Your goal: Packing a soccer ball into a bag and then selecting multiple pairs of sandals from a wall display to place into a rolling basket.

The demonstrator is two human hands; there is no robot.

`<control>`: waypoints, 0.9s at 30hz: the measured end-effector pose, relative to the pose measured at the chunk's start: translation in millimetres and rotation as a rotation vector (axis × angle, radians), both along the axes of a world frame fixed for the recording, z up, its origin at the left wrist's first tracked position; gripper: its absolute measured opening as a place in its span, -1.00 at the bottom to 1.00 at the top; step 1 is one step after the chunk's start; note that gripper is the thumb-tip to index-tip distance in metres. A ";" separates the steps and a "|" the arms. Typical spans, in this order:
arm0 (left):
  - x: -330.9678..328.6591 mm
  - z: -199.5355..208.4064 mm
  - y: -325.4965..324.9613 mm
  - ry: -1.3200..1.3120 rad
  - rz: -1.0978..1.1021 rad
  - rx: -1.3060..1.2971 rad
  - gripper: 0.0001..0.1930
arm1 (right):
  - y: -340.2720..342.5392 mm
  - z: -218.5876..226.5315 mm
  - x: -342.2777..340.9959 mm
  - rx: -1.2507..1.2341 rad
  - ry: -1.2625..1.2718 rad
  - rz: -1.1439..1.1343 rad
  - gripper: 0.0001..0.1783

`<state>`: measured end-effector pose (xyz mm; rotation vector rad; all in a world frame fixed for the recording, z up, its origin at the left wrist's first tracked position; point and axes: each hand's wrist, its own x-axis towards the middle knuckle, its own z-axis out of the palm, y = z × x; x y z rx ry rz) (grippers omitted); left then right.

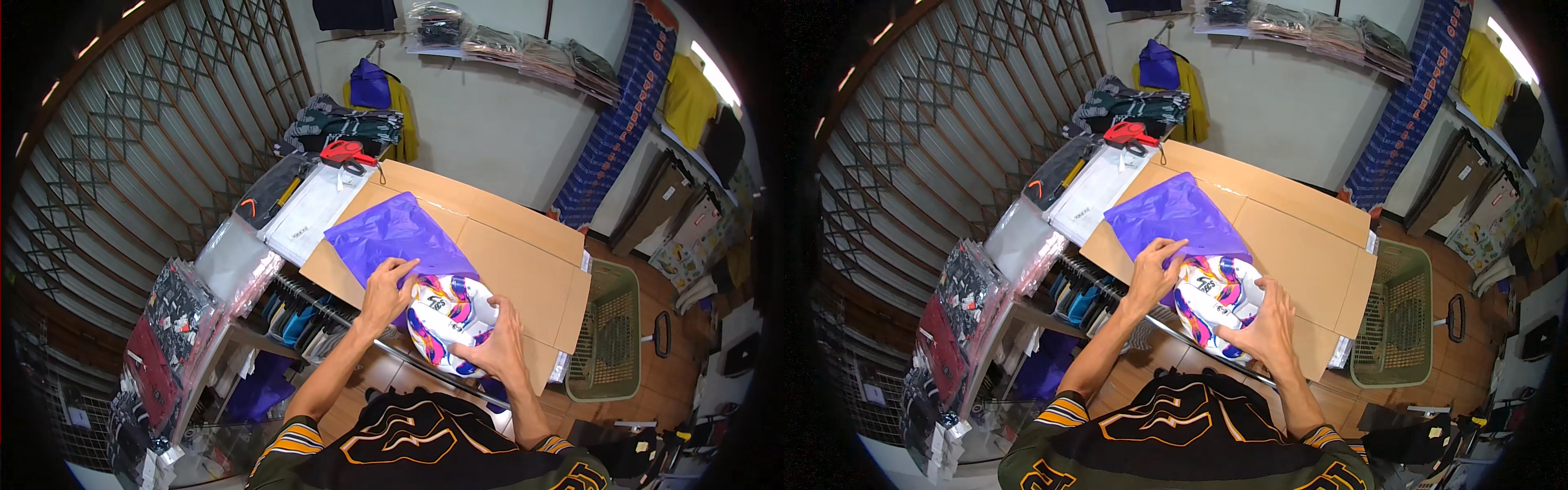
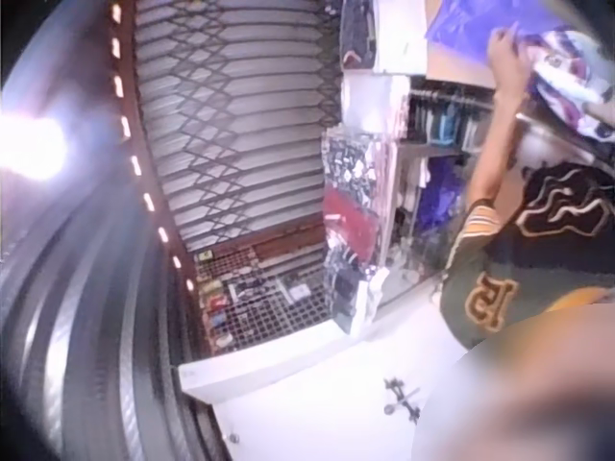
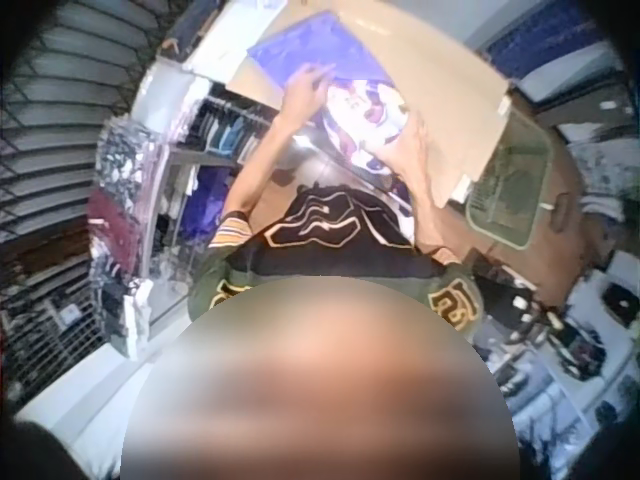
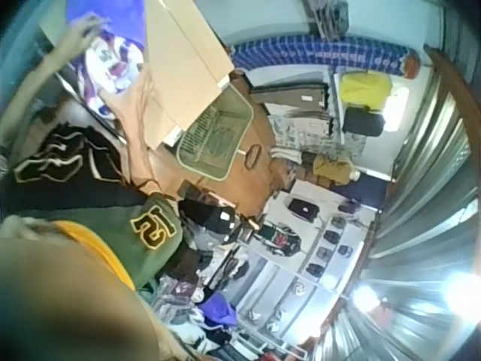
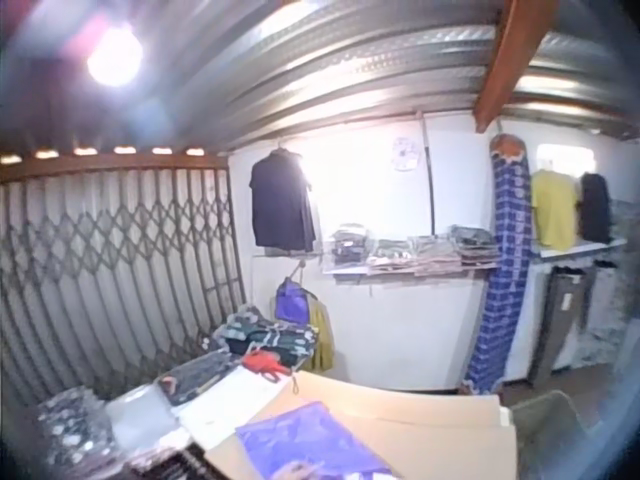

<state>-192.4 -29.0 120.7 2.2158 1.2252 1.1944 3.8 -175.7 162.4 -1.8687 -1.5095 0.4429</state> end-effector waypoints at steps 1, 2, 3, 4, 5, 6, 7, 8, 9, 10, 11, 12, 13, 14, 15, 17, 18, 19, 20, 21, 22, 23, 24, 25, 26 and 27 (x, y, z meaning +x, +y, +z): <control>0.5 2.0 -3.7 -0.003 -0.057 -0.015 -0.73 | 2.4 -1.7 -2.7 0.015 -0.007 -0.015 -0.05; 0.7 5.0 -7.5 -0.005 -0.113 -0.031 -0.71 | 5.3 -3.5 -5.3 0.017 -0.006 -0.016 -0.05; 1.0 8.8 -11.2 0.027 -0.131 -0.010 -0.70 | 8.5 -5.2 -7.5 0.023 -0.013 -0.031 -0.06; 2.1 13.6 -15.0 0.028 -0.132 -0.009 -0.70 | 11.7 -7.1 -9.6 0.030 -0.021 -0.047 -0.06; 3.9 19.0 -19.2 0.024 -0.159 -0.015 -0.69 | 14.6 -8.8 -11.5 0.055 -0.027 -0.052 -0.07; 5.6 21.1 -22.2 0.019 -0.185 -0.021 -0.69 | 16.9 -9.1 -13.9 0.057 -0.027 -0.052 -0.07; 7.1 20.0 -25.0 0.025 -0.197 -0.022 -0.65 | 19.0 -9.0 -16.5 0.066 -0.028 -0.064 -0.07; 9.4 20.2 -27.8 0.025 -0.197 -0.021 -0.65 | 21.8 -9.6 -18.8 0.075 -0.029 -0.075 -0.07; 12.0 21.5 -31.0 0.059 -0.222 0.022 -0.62 | 25.5 -11.8 -20.8 0.072 -0.034 -0.088 -0.05; 14.0 22.5 -34.0 0.092 -0.247 0.065 -0.60 | 29.4 -14.9 -23.0 0.073 -0.035 -0.088 -0.05; 14.8 23.3 -37.8 0.092 -0.265 0.048 -0.56 | 32.2 -17.9 -25.6 0.085 -0.064 -0.109 -0.04; 16.0 20.6 -39.4 0.091 -0.265 0.049 -0.56 | 35.0 -21.2 -27.3 0.097 -0.094 -0.131 -0.02; 17.4 15.7 -39.7 0.080 -0.255 0.046 -0.56 | 37.7 -24.5 -28.0 0.081 -0.089 -0.142 0.01; 18.6 10.4 -38.8 0.069 -0.243 0.044 -0.56 | 40.8 -29.9 -28.3 0.082 -0.090 -0.141 0.01; 19.3 5.6 -39.8 0.058 -0.244 0.000 -0.58 | 42.8 -35.8 -28.4 0.097 -0.092 -0.159 0.02; 16.6 -1.5 -41.3 0.067 -0.235 0.003 -0.57 | 43.9 -44.5 -26.2 0.111 -0.095 -0.176 0.02; 14.8 -4.1 -42.5 0.078 -0.226 0.005 -0.56 | 42.7 -48.1 -21.0 0.201 0.074 -0.124 0.01; 13.2 -5.9 -43.4 0.077 -0.224 0.003 -0.56 | 41.2 -52.9 -14.6 0.289 0.243 -0.071 0.01; 14.4 -6.3 -42.7 0.057 -0.230 -0.010 -0.56 | 35.7 -62.5 -4.6 0.290 0.239 -0.080 0.01; 13.9 -6.8 -42.4 0.039 -0.228 -0.022 -0.55 | 28.1 -76.2 4.6 0.227 0.237 -0.184 -0.04; 13.8 -7.4 -43.2 0.038 -0.228 -0.021 -0.55 | 20.9 -86.6 12.5 0.163 0.235 -0.287 -0.09; 13.7 -8.8 -44.1 0.030 -0.221 -0.028 -0.54 | 14.4 -86.6 18.2 0.163 0.235 -0.284 -0.09; 13.2 -9.9 -45.8 0.022 -0.213 -0.036 -0.53 | 5.6 -82.5 22.9 -0.094 0.555 -0.189 -0.16; 12.1 -10.3 -46.6 0.021 -0.209 -0.037 -0.53 | 0.2 -81.0 24.3 -0.357 0.869 -0.086 -0.23; 13.1 -10.1 -47.2 0.019 -0.238 -0.050 -0.52 | -2.4 -85.7 23.0 -0.357 0.868 -0.092 -0.23; 14.2 -9.7 -48.0 0.017 -0.266 -0.062 -0.50 | -2.5 -92.8 19.7 -0.350 1.050 -0.064 -0.29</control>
